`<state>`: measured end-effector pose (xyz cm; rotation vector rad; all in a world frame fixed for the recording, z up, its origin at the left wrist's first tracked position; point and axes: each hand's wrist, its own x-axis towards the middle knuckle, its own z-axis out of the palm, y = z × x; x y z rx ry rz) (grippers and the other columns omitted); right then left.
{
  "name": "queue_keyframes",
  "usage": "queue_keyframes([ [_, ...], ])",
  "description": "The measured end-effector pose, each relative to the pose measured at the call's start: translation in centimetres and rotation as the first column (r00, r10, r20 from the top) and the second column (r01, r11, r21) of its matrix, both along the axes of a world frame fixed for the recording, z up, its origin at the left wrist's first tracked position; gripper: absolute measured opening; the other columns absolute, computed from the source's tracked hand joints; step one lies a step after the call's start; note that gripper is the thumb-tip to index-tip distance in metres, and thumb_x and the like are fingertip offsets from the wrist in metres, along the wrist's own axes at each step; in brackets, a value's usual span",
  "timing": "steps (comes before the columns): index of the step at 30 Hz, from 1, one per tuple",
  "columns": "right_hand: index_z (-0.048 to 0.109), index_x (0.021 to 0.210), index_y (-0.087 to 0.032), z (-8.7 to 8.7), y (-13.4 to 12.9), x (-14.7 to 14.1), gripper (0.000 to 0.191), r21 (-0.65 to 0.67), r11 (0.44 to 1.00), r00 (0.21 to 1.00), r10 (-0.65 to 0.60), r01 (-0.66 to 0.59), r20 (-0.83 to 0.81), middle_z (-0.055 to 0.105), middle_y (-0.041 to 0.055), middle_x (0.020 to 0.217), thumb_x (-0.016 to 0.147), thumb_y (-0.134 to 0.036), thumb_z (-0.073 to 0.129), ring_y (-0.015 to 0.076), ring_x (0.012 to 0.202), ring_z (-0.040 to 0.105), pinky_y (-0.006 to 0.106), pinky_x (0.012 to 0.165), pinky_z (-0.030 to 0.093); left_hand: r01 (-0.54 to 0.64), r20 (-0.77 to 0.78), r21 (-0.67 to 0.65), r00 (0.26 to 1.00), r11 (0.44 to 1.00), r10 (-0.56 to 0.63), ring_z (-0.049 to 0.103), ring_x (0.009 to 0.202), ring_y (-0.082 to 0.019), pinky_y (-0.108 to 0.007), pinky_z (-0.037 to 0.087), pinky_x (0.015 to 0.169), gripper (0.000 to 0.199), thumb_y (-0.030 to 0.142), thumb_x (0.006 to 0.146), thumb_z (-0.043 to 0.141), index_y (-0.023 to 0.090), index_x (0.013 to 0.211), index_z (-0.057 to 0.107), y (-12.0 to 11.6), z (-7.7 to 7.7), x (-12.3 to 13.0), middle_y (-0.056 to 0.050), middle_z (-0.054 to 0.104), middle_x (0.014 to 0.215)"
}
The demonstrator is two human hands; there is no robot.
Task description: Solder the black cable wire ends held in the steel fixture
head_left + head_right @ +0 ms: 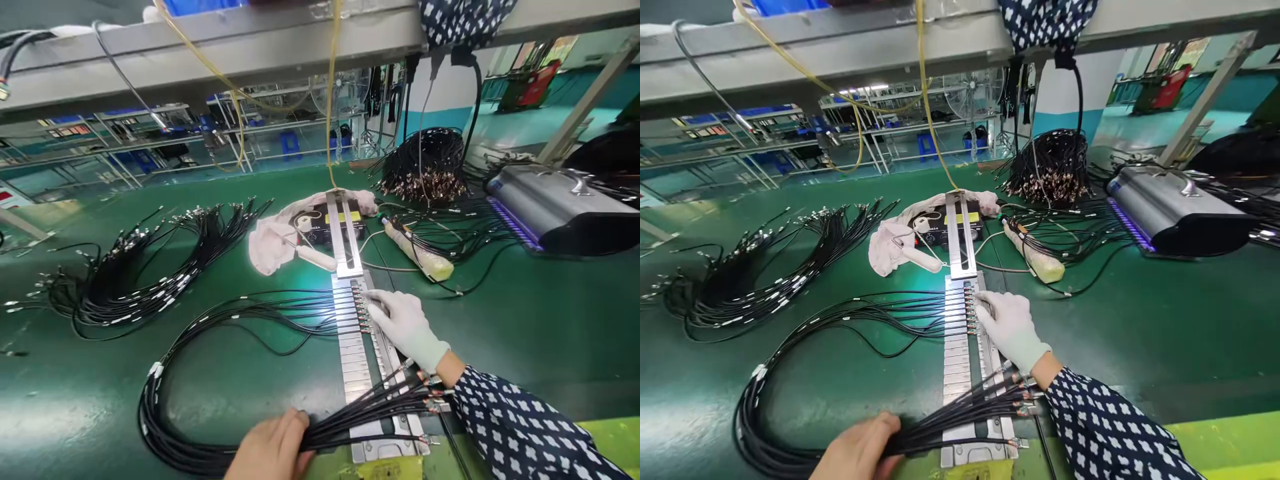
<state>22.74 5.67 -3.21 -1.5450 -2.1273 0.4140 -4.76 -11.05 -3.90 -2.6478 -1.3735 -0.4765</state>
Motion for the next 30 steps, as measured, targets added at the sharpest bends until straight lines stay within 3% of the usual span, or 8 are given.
queue_keyframes([
  [3, 0.065, 0.116, -0.028, 0.0, -0.1, 0.1, 0.028, 0.017, 1.000, 1.000, 0.007, -0.007, 0.007, 0.073, 0.0025, 0.098, 0.095, -0.036, 0.047, 0.0214, 0.090, 0.061, 0.038, 0.083, 0.036, 0.099, -0.012, -0.001, 0.995, 0.995, -0.099, 0.062, 0.057, -0.015, -0.024, 0.051, 0.056, 0.025, 0.030, 0.101, 0.031, 0.020, 0.096, 0.054, 2.4, 2.0, -2.9, -0.002, 0.066, 0.072],
  [6, 0.065, 0.115, -0.027, 0.1, -0.1, 0.0, 0.029, 0.014, 1.000, 1.000, -0.007, 0.007, -0.009, 0.072, 0.0031, 0.092, 0.094, -0.037, 0.047, 0.0218, 0.087, 0.060, 0.039, 0.082, 0.036, 0.121, -0.019, -0.097, 0.992, 0.988, -0.123, 0.067, 0.076, -0.018, -0.028, 0.055, 0.074, 0.027, 0.039, 0.100, 0.038, 0.022, 0.108, 0.058, 3.6, 3.6, -6.7, -0.004, 0.071, 0.088],
  [8, 0.066, 0.113, -0.026, 0.2, -0.1, -0.1, 0.029, 0.001, 1.000, 1.000, -0.016, 0.016, -0.025, 0.072, 0.0030, 0.088, 0.094, -0.037, 0.048, 0.0221, 0.085, 0.060, 0.039, 0.083, 0.036, 0.061, 0.050, -0.255, 0.998, 0.965, -0.050, 0.068, 0.093, -0.020, -0.028, 0.054, 0.085, 0.028, 0.040, 0.098, 0.042, 0.026, 0.116, 0.059, 3.8, 4.3, -8.3, -0.004, 0.071, 0.101],
  [13, 0.067, 0.111, -0.027, 0.4, -0.2, -0.1, 0.028, -0.030, 0.999, 0.999, -0.029, 0.028, -0.042, 0.069, 0.0017, 0.079, 0.093, -0.038, 0.049, 0.0218, 0.081, 0.059, 0.039, 0.081, 0.036, 0.019, 0.266, -0.600, 0.948, 0.800, 0.177, 0.068, 0.082, -0.015, -0.020, 0.054, 0.075, 0.023, 0.028, 0.096, 0.048, 0.027, 0.094, 0.071, 4.3, 5.7, -8.3, -0.001, 0.071, 0.090],
  [18, 0.066, 0.113, -0.027, 0.5, -0.1, -0.1, 0.028, -0.043, 0.999, 0.999, -0.024, 0.022, -0.040, 0.070, 0.0016, 0.084, 0.093, -0.037, 0.049, 0.0218, 0.084, 0.059, 0.039, 0.083, 0.036, -0.047, 0.315, -0.505, 0.920, 0.862, 0.235, 0.066, 0.081, -0.017, -0.024, 0.054, 0.073, 0.022, 0.034, 0.092, 0.054, 0.025, 0.087, 0.074, 5.8, 6.9, -7.9, -0.003, 0.070, 0.087],
  [23, 0.065, 0.115, -0.024, 0.8, -0.1, 0.2, 0.031, -0.066, 0.998, 0.999, -0.001, -0.002, -0.051, 0.066, 0.0030, 0.078, 0.093, -0.039, 0.048, 0.0234, 0.083, 0.058, 0.042, 0.085, 0.037, -0.092, 0.146, -0.408, 0.976, 0.908, 0.164, 0.060, 0.093, -0.022, -0.035, 0.052, 0.083, 0.020, 0.029, 0.092, 0.053, 0.022, 0.106, 0.065, 7.1, 5.2, -4.2, -0.006, 0.065, 0.099],
  [26, 0.059, 0.124, -0.024, 1.4, -0.2, 1.2, 0.037, -0.106, 0.991, 0.994, 0.075, -0.083, -0.074, 0.064, 0.0017, 0.078, 0.094, -0.040, 0.047, 0.0226, 0.082, 0.058, 0.042, 0.087, 0.040, -0.030, 0.174, -0.406, 0.979, 0.913, 0.110, 0.057, 0.097, -0.024, -0.041, 0.051, 0.087, 0.025, 0.023, 0.093, 0.049, 0.020, 0.117, 0.057, 8.0, 3.8, 0.2, -0.009, 0.062, 0.106],
  [30, 0.052, 0.129, -0.024, 1.7, -0.5, 2.6, 0.037, -0.138, 0.982, 0.985, 0.108, -0.126, -0.135, 0.067, 0.0012, 0.087, 0.096, -0.037, 0.043, 0.0207, 0.088, 0.060, 0.039, 0.089, 0.043, 0.049, 0.250, -0.414, 0.966, 0.909, 0.062, 0.055, 0.093, -0.022, -0.038, 0.050, 0.084, 0.018, 0.019, 0.095, 0.044, 0.019, 0.108, 0.055, 9.3, 2.7, 4.0, -0.008, 0.060, 0.101],
])
